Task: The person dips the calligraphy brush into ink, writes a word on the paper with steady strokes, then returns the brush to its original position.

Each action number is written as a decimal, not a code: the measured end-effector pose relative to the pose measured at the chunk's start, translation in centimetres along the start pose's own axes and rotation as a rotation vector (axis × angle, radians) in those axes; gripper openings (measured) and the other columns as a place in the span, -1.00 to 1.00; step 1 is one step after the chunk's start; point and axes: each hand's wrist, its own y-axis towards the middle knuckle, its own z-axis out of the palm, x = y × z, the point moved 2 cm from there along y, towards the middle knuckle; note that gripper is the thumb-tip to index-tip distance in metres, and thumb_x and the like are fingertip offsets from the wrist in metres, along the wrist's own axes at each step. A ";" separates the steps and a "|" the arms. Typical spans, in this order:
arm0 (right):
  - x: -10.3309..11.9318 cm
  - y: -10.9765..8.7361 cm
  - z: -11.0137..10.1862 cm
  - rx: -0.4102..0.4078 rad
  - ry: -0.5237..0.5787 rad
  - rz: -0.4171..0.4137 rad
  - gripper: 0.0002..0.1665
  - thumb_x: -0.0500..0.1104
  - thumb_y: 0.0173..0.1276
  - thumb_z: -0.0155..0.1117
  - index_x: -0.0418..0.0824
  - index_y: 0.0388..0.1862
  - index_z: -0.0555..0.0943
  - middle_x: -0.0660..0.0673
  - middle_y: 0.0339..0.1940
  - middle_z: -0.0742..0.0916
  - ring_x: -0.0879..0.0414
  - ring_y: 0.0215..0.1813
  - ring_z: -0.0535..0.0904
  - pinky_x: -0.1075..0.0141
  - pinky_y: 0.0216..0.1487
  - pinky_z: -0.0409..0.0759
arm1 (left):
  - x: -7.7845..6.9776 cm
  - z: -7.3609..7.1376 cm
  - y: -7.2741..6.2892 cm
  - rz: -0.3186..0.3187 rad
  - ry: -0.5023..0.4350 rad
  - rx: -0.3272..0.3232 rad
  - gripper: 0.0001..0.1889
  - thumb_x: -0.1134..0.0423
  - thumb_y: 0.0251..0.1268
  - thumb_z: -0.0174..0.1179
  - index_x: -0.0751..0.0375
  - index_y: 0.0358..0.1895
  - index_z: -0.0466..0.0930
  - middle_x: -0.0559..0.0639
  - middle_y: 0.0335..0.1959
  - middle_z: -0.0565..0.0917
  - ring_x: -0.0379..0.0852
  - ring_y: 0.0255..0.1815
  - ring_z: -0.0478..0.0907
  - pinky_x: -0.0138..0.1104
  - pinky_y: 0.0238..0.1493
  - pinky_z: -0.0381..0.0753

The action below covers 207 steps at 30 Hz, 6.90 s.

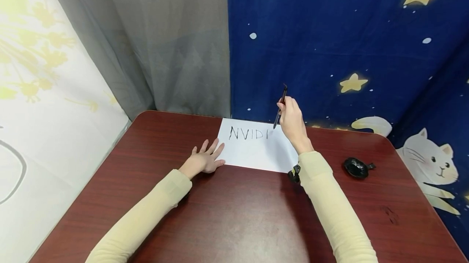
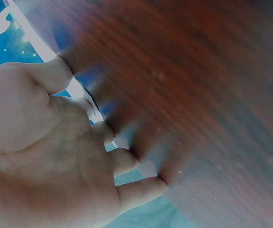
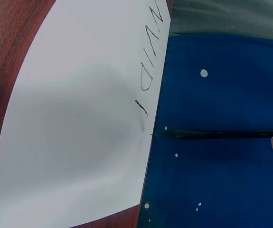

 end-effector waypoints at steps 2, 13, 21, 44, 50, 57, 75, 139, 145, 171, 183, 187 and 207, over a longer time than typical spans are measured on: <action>-0.1 0.0 0.0 0.003 -0.004 0.005 -0.72 -0.12 0.46 -0.10 -0.33 -0.20 0.43 -0.19 -0.36 0.52 0.03 -0.38 0.50 0.20 -0.34 0.53 | -0.1 -0.2 -0.2 0.001 -0.006 -0.007 -0.32 -0.29 0.35 -0.39 -0.34 0.42 -0.45 -0.25 0.45 -0.51 -0.01 0.45 -0.57 0.13 0.35 -0.37; -0.5 -0.5 0.3 0.020 -0.010 0.030 -0.71 -0.10 0.46 -0.11 -0.32 -0.21 0.43 -0.19 -0.36 0.53 0.04 -0.38 0.51 0.21 -0.34 0.54 | -0.5 -0.8 -1.4 -0.004 -0.015 0.000 -0.33 -0.26 0.37 -0.34 -0.32 0.44 -0.40 -0.23 0.47 -0.45 0.01 0.47 -0.52 0.14 0.35 -0.34; -0.4 -0.4 0.4 0.031 -0.016 0.044 -0.72 -0.11 0.47 -0.11 -0.32 -0.22 0.43 -0.18 -0.37 0.52 0.04 -0.39 0.51 0.21 -0.34 0.54 | -0.3 -0.5 -0.6 -0.001 -0.012 0.006 -0.34 -0.25 0.38 -0.38 -0.31 0.43 -0.43 -0.24 0.46 -0.48 -0.01 0.46 -0.55 0.11 0.36 -0.37; -0.2 -0.7 0.5 0.064 0.010 0.086 -0.73 -0.10 0.47 -0.13 -0.29 -0.19 0.42 -0.16 -0.35 0.53 0.04 -0.40 0.52 0.19 -0.34 0.55 | 0.1 0.1 0.3 -0.009 0.002 0.011 -0.33 -0.27 0.36 -0.42 -0.34 0.42 -0.48 -0.26 0.44 -0.54 -0.02 0.45 -0.59 0.13 0.34 -0.40; -0.1 -0.8 0.5 0.061 0.014 0.083 -0.73 -0.09 0.47 -0.13 -0.29 -0.19 0.41 -0.16 -0.36 0.54 0.04 -0.40 0.52 0.19 -0.35 0.54 | -0.1 -0.2 -0.4 0.003 -0.008 -0.010 -0.32 -0.27 0.36 -0.36 -0.31 0.44 -0.41 -0.23 0.46 -0.46 0.02 0.46 -0.52 0.16 0.34 -0.35; 0.2 -0.8 0.4 0.069 0.028 0.094 -0.72 -0.07 0.47 -0.13 -0.28 -0.18 0.41 -0.16 -0.36 0.54 0.03 -0.40 0.52 0.18 -0.34 0.55 | 0.2 0.2 0.4 -0.012 0.005 0.016 -0.33 -0.29 0.35 -0.42 -0.35 0.41 -0.50 -0.27 0.43 -0.55 -0.03 0.44 -0.61 0.12 0.35 -0.40; 0.3 -0.8 0.6 0.084 0.018 0.089 -0.71 -0.07 0.47 -0.14 -0.29 -0.17 0.39 -0.18 -0.34 0.56 0.01 -0.41 0.54 0.17 -0.37 0.55 | 0.0 0.1 0.3 -0.017 0.020 0.012 -0.32 -0.32 0.32 -0.42 -0.39 0.39 -0.52 -0.31 0.42 -0.57 -0.02 0.43 -0.63 0.13 0.35 -0.37; -1.5 -1.1 -0.5 0.058 0.004 0.099 -0.71 -0.12 0.49 -0.19 -0.32 -0.14 0.39 -0.19 -0.31 0.53 0.02 -0.36 0.52 0.16 -0.31 0.54 | 0.0 0.2 0.4 -0.014 0.014 0.010 -0.32 -0.30 0.34 -0.41 -0.38 0.39 -0.52 -0.29 0.42 -0.57 -0.01 0.44 -0.62 0.14 0.34 -0.39; -1.3 -1.1 -0.5 0.054 -0.002 0.078 -0.72 -0.13 0.49 -0.18 -0.34 -0.17 0.40 -0.19 -0.36 0.53 -0.02 -0.37 0.52 0.15 -0.33 0.52 | 0.0 0.2 0.4 -0.013 0.015 0.007 -0.33 -0.29 0.34 -0.41 -0.37 0.40 -0.51 -0.28 0.42 -0.56 0.00 0.44 -0.60 0.14 0.34 -0.38; -1.2 -1.3 -1.0 0.078 -0.016 0.127 -0.67 -0.08 0.50 -0.23 -0.31 -0.15 0.38 -0.21 -0.32 0.54 -0.04 -0.34 0.54 0.11 -0.30 0.54 | 0.0 0.4 0.7 -0.025 0.020 0.016 -0.32 -0.29 0.34 -0.40 -0.39 0.38 -0.54 -0.29 0.41 -0.60 -0.01 0.43 -0.64 0.12 0.35 -0.37; -1.2 -1.2 -1.0 0.083 -0.028 0.119 -0.68 -0.08 0.50 -0.24 -0.30 -0.17 0.39 -0.20 -0.32 0.54 -0.03 -0.34 0.53 0.13 -0.30 0.55 | -0.1 0.2 0.4 -0.028 0.020 0.010 -0.32 -0.30 0.33 -0.41 -0.39 0.39 -0.52 -0.30 0.42 -0.56 -0.02 0.44 -0.62 0.14 0.35 -0.37; -1.2 -1.2 -1.1 0.077 -0.033 0.117 -0.68 -0.09 0.50 -0.24 -0.31 -0.17 0.39 -0.20 -0.32 0.54 -0.03 -0.34 0.54 0.13 -0.30 0.55 | -0.2 0.1 0.3 -0.026 0.022 0.012 -0.32 -0.31 0.33 -0.41 -0.38 0.39 -0.52 -0.30 0.42 -0.56 -0.02 0.44 -0.61 0.14 0.35 -0.37; -1.0 -1.3 -1.4 0.039 -0.024 0.094 -0.69 -0.08 0.49 -0.19 -0.30 -0.16 0.39 -0.19 -0.35 0.54 -0.01 -0.38 0.51 0.15 -0.34 0.53 | -0.1 0.2 0.2 -0.025 0.028 0.005 -0.31 -0.30 0.33 -0.39 -0.38 0.39 -0.54 -0.29 0.41 -0.58 0.00 0.43 -0.64 0.15 0.34 -0.35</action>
